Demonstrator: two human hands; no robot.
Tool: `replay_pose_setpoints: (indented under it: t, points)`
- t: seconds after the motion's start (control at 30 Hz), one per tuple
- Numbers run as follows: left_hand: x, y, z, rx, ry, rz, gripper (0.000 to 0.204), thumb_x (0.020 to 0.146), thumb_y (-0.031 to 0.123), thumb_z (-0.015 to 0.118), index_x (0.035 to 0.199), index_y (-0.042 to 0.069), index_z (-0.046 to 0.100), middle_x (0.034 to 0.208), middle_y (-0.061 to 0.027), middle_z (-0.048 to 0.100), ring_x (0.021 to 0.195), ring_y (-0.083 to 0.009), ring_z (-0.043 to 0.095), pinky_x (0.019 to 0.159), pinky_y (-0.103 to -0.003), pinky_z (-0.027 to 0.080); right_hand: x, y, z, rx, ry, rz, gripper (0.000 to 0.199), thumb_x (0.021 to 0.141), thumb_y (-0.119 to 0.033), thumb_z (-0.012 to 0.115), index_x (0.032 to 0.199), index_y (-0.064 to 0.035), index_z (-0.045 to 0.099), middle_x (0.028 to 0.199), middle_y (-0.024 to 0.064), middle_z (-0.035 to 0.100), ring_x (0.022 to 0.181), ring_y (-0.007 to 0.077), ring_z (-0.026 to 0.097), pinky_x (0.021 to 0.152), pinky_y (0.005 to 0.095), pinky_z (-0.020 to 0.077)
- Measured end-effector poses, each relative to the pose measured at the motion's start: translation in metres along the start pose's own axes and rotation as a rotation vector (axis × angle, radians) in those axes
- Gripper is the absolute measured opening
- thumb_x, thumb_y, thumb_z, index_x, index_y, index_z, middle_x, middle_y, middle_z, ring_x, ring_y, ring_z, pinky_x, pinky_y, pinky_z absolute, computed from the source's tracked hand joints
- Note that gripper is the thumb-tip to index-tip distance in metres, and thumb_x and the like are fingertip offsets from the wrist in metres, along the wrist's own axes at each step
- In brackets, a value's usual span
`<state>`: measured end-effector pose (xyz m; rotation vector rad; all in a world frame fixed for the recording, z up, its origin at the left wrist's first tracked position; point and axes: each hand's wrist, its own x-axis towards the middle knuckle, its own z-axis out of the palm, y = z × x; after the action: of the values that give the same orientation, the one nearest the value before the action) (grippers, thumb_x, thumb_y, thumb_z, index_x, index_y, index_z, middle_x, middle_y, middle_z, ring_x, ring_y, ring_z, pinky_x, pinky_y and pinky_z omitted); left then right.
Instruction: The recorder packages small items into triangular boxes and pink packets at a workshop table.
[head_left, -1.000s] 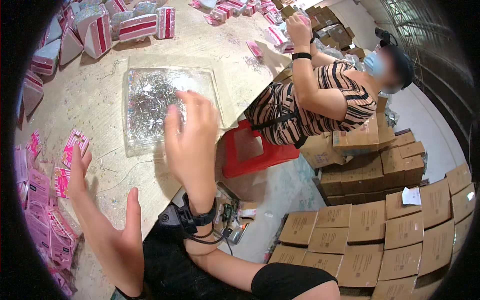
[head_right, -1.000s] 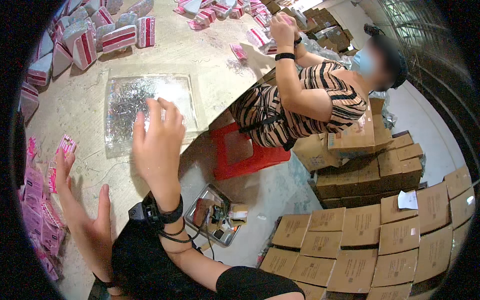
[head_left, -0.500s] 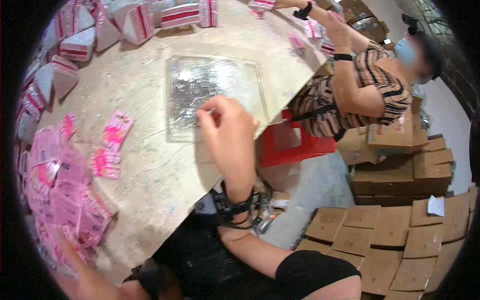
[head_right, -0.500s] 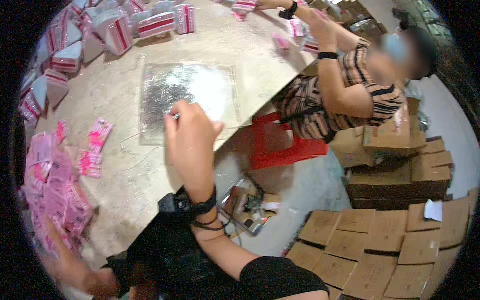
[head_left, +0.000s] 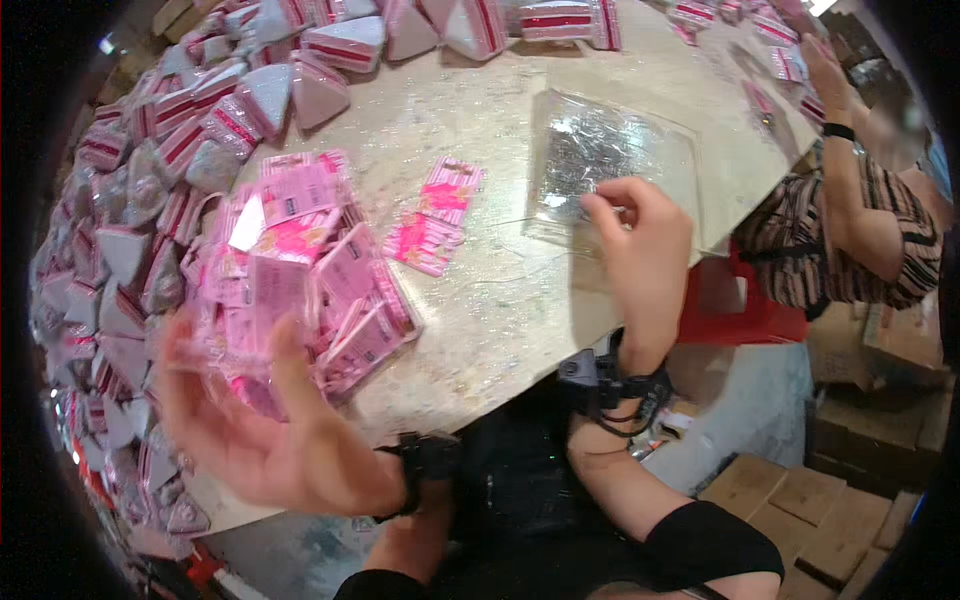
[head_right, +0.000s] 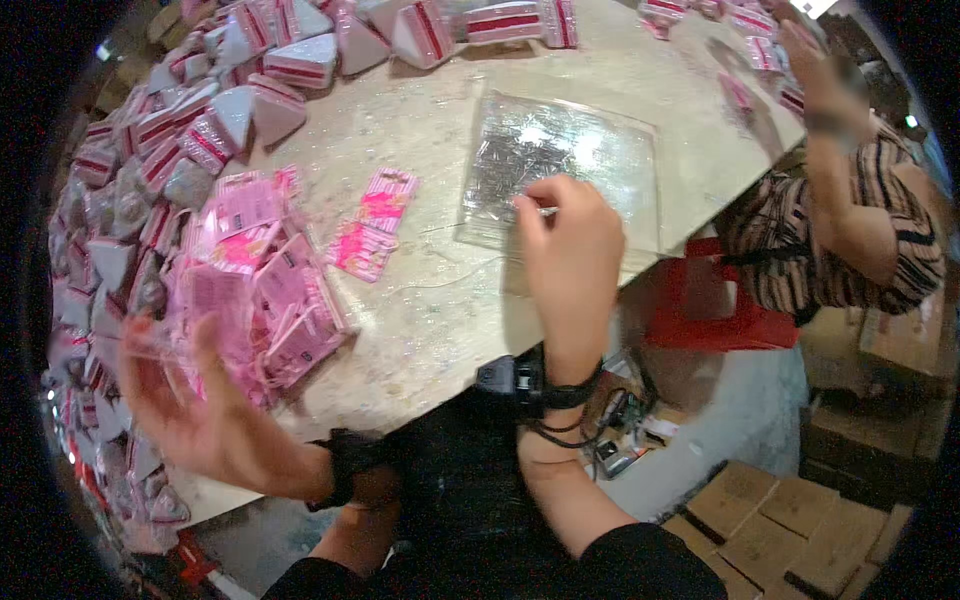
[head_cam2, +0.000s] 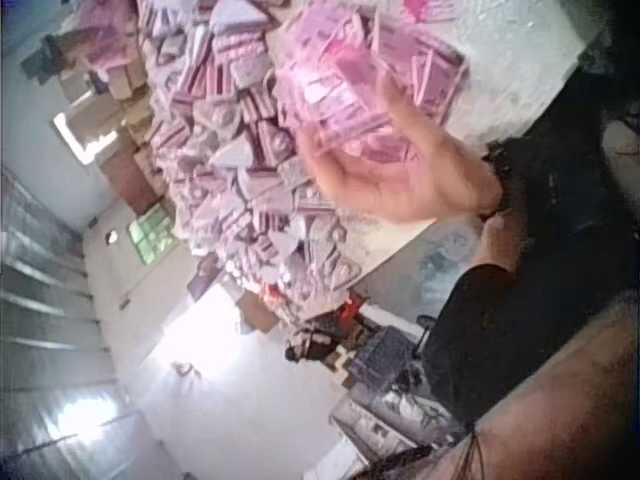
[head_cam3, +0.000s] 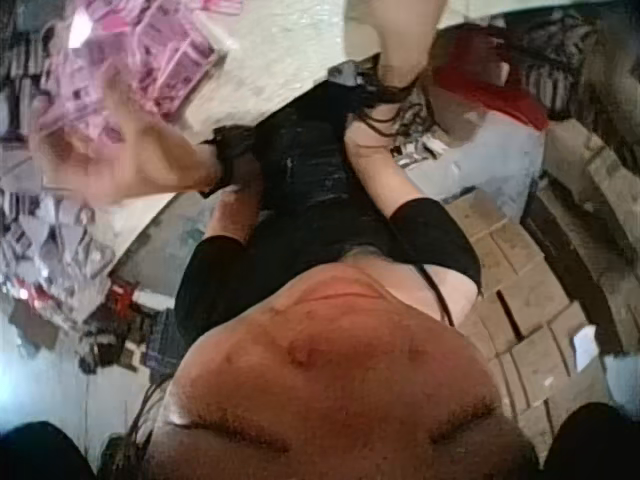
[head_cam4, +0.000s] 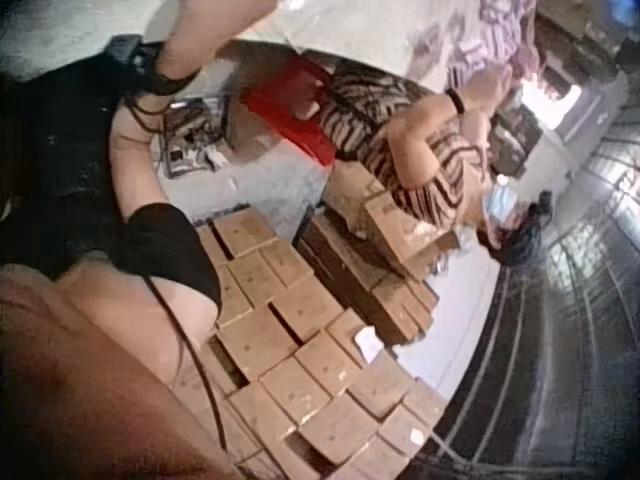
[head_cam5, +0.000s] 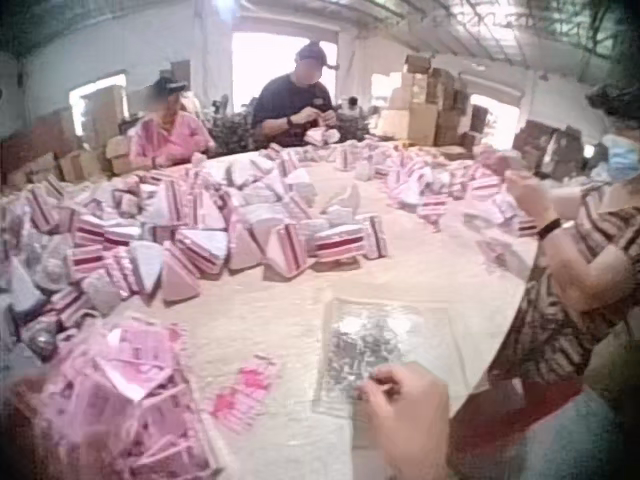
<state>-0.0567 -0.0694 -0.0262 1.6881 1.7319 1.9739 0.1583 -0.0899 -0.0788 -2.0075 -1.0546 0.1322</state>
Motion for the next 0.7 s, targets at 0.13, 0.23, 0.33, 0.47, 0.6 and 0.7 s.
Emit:
replay_pose_setpoints:
  t: [0.13, 0.23, 0.33, 0.47, 0.6, 0.7]
  points:
    - [0.011, -0.008, -0.018, -0.355, 0.830, 0.541, 0.034, 0.091, 0.010, 0.059, 0.122, -0.001, 0.051, 0.119, -0.0180, 0.057, 0.111, -0.0291, 0.055, 0.096, -0.042, 0.046, -0.001, -0.006, 0.004, 0.020, 0.073, -0.052, 0.009, 0.081, -0.008, 0.066, 0.083, 0.0013, 0.065, 0.081, 0.0144, 0.064, 0.068, 0.0262, 0.063, 0.063, 0.0348, 0.0488]
    - [0.016, 0.004, 0.010, -0.784, 0.981, 0.711, 0.046, 0.090, 0.002, 0.059, 0.133, 0.009, 0.043, 0.104, -0.0137, 0.061, 0.093, -0.0293, 0.059, 0.083, -0.036, 0.047, 0.003, 0.002, 0.002, 0.057, 0.186, -0.075, 0.008, 0.082, -0.005, 0.065, 0.086, 0.0014, 0.064, 0.080, 0.0143, 0.063, 0.068, 0.0258, 0.062, 0.062, 0.0343, 0.0481]
    - [0.013, 0.000, -0.009, -0.488, 0.860, 0.706, 0.035, 0.091, 0.008, 0.058, 0.124, 0.003, 0.049, 0.113, -0.0150, 0.059, 0.103, -0.0295, 0.058, 0.091, -0.041, 0.047, 0.003, -0.005, 0.008, 0.144, 0.226, -0.087, 0.011, 0.083, -0.006, 0.065, 0.091, 0.0008, 0.063, 0.081, 0.0151, 0.061, 0.069, 0.0273, 0.061, 0.063, 0.0359, 0.0480]
    - [-0.005, -0.002, 0.001, -0.188, -0.041, 0.534, 0.037, 0.084, 0.024, 0.068, 0.117, 0.010, 0.061, 0.110, -0.0078, 0.061, 0.104, -0.0233, 0.058, 0.099, -0.046, 0.043, -0.003, 0.019, 0.004, -0.150, 0.095, -0.168, 0.015, 0.081, -0.008, 0.067, 0.092, 0.0015, 0.064, 0.083, 0.0161, 0.062, 0.071, 0.0302, 0.062, 0.065, 0.0391, 0.0483]
    - [-0.009, 0.018, 0.002, -0.119, -0.550, 0.668, 0.044, 0.067, 0.027, 0.083, 0.103, 0.009, 0.068, 0.101, -0.0070, 0.065, 0.098, -0.0276, 0.061, 0.097, -0.049, 0.045, -0.004, 0.011, -0.004, -0.036, -0.024, -0.015, 0.013, 0.079, -0.007, 0.068, 0.089, 0.0009, 0.065, 0.086, 0.0175, 0.063, 0.074, 0.0314, 0.063, 0.066, 0.0393, 0.0490]
    - [-0.006, 0.020, -0.002, -0.128, -0.597, 0.763, 0.043, 0.066, 0.025, 0.081, 0.105, 0.010, 0.069, 0.100, -0.0065, 0.065, 0.098, -0.0263, 0.060, 0.098, -0.049, 0.043, 0.001, 0.003, -0.004, -0.030, 0.039, -0.016, 0.009, 0.079, -0.007, 0.068, 0.084, 0.0000, 0.066, 0.084, 0.0169, 0.063, 0.075, 0.0297, 0.064, 0.067, 0.0360, 0.0501]
